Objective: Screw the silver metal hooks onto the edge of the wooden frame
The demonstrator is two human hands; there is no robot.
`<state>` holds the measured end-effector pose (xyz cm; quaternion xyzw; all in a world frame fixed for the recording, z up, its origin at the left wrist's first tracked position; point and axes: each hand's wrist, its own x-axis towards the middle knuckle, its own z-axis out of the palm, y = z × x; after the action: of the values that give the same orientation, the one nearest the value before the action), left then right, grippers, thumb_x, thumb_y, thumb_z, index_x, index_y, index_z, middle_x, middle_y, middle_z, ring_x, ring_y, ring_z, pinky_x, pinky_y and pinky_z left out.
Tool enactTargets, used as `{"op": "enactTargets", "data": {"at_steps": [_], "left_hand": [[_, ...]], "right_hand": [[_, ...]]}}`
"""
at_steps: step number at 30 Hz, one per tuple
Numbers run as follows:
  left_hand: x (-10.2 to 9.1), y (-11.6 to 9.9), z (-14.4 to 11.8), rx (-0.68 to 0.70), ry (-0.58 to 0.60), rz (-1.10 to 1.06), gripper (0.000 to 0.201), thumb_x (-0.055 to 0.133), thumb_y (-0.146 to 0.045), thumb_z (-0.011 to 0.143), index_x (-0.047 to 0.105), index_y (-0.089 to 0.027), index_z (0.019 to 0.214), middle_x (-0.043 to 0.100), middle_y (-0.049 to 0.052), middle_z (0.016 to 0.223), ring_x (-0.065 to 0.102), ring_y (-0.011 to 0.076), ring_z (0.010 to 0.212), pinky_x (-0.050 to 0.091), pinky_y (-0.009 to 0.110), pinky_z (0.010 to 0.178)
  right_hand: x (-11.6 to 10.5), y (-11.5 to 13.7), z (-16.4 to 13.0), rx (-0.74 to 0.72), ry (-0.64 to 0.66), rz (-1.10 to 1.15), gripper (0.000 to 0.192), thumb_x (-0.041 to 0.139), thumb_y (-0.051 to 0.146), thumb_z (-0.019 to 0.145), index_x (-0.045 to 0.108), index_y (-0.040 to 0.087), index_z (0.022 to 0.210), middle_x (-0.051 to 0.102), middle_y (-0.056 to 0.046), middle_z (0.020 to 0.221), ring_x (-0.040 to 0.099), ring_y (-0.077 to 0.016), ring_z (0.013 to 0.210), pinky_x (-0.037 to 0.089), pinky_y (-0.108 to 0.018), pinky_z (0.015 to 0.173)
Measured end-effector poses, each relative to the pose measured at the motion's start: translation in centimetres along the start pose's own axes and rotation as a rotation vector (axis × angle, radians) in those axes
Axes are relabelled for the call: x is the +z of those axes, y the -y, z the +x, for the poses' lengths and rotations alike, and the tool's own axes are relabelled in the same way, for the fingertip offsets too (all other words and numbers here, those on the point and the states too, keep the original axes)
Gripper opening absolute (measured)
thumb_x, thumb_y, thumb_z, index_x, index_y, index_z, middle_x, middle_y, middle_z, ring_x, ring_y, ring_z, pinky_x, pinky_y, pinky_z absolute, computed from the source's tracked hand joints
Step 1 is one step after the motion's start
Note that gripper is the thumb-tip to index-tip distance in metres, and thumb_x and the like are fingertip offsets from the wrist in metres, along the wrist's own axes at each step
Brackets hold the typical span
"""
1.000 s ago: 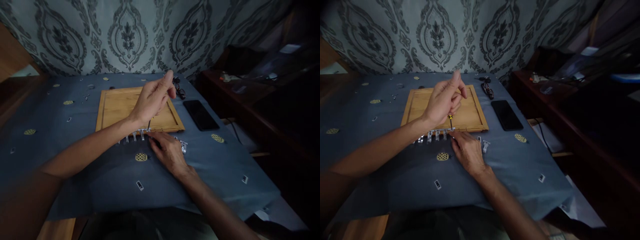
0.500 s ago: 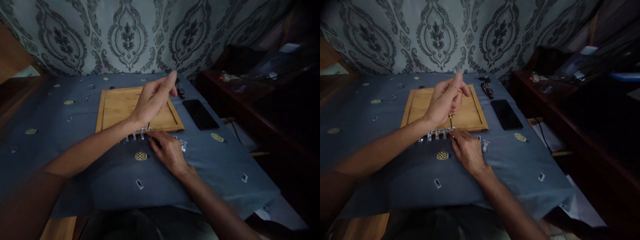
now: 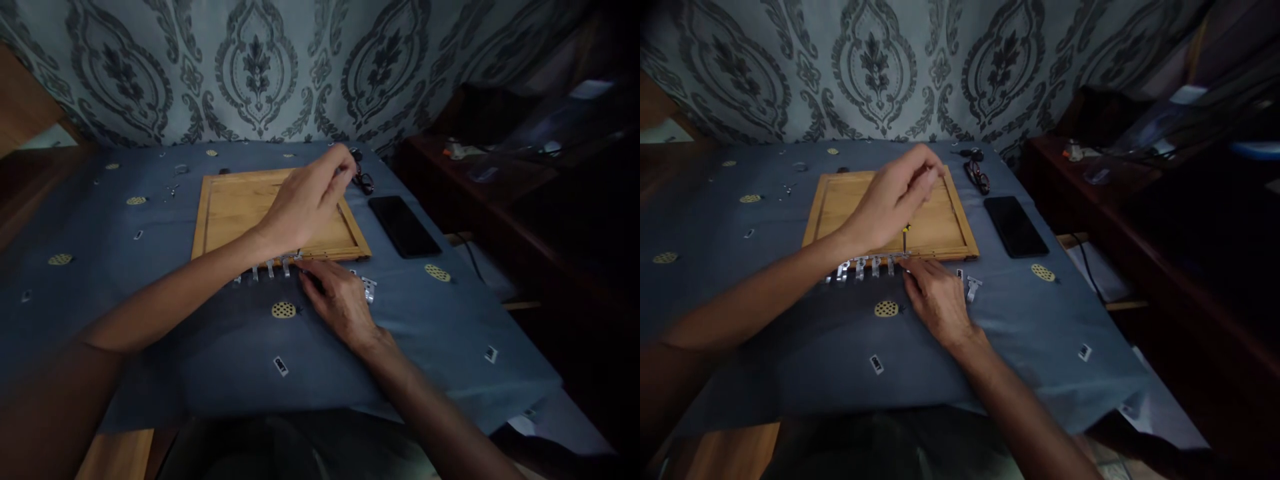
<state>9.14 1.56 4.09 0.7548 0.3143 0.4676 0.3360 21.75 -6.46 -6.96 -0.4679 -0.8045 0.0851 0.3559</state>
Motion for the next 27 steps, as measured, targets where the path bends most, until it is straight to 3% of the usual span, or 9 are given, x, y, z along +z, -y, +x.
{"op": "enactTargets", "data": {"at_steps": [2, 5, 8, 11, 16, 21, 27], "left_hand": [[-0.1, -0.3, -0.2, 0.042, 0.0, 0.084, 0.016, 0.051, -0.006, 0.092, 0.053, -0.02, 0.084, 0.05, -0.003, 0.068, 0.049, 0.0102, 0.066, 0.039, 0.023, 0.069], [0.4, -0.5, -0.5, -0.033, 0.03, -0.063, 0.018, 0.045, -0.021, 0.099, 0.053, -0.021, 0.083, 0.039, -0.006, 0.057, 0.04, 0.0095, 0.053, 0.036, 0.024, 0.059], [1.1, -0.2, -0.3, -0.077, -0.037, -0.259, 0.034, 0.045, -0.036, 0.101, 0.051, -0.02, 0.072, 0.028, -0.008, 0.051, 0.028, 0.0075, 0.046, 0.028, 0.023, 0.048], [1.4, 0.2, 0.2, -0.108, -0.089, -0.367, 0.041, 0.043, -0.041, 0.101, 0.049, -0.02, 0.067, 0.026, -0.009, 0.044, 0.026, 0.0054, 0.039, 0.022, 0.022, 0.041], [1.4, 0.7, 0.7, -0.168, -0.042, -0.442, 0.045, 0.038, -0.046, 0.102, 0.045, -0.02, 0.066, 0.024, -0.011, 0.036, 0.024, 0.0035, 0.029, 0.018, 0.02, 0.035], [1.2, 0.9, 0.5, -0.126, 0.004, -0.393, 0.046, 0.033, -0.048, 0.104, 0.046, -0.019, 0.069, 0.023, -0.01, 0.041, 0.026, 0.0024, 0.035, 0.021, 0.019, 0.04], [0.5, 0.6, -0.3, 0.099, -0.053, -0.008, 0.016, 0.047, -0.018, 0.099, 0.052, -0.019, 0.083, 0.048, -0.004, 0.067, 0.047, 0.0079, 0.062, 0.039, 0.023, 0.064]], "right_hand": [[0.0, 0.0, 0.0, 0.015, 0.002, -0.018, 0.027, 0.055, 0.016, 0.093, 0.073, 0.023, 0.112, 0.079, -0.006, 0.101, 0.074, -0.0228, 0.091, 0.059, -0.035, 0.079], [0.0, 0.0, 0.1, 0.011, 0.004, -0.018, 0.027, 0.055, 0.015, 0.093, 0.073, 0.023, 0.112, 0.079, -0.006, 0.101, 0.074, -0.022, 0.091, 0.058, -0.033, 0.079], [0.0, 0.0, 0.1, -0.015, -0.005, -0.004, 0.027, 0.054, 0.014, 0.093, 0.072, 0.022, 0.112, 0.079, -0.006, 0.103, 0.074, -0.0214, 0.093, 0.058, -0.033, 0.08], [0.1, -0.1, 0.0, -0.012, -0.006, -0.025, 0.026, 0.054, 0.015, 0.094, 0.071, 0.022, 0.113, 0.079, -0.006, 0.104, 0.074, -0.0215, 0.093, 0.059, -0.033, 0.08], [0.2, -0.2, -0.1, -0.019, -0.007, -0.028, 0.024, 0.053, 0.017, 0.095, 0.07, 0.021, 0.112, 0.079, -0.007, 0.102, 0.074, -0.0222, 0.09, 0.059, -0.035, 0.079], [0.1, -0.1, -0.1, -0.019, -0.011, -0.001, 0.024, 0.053, 0.017, 0.096, 0.071, 0.022, 0.111, 0.079, -0.007, 0.102, 0.074, -0.0219, 0.091, 0.058, -0.034, 0.079], [0.1, -0.1, 0.0, -0.008, -0.013, -0.026, 0.026, 0.054, 0.016, 0.094, 0.072, 0.021, 0.112, 0.079, -0.007, 0.099, 0.074, -0.022, 0.088, 0.058, -0.033, 0.077]]}}
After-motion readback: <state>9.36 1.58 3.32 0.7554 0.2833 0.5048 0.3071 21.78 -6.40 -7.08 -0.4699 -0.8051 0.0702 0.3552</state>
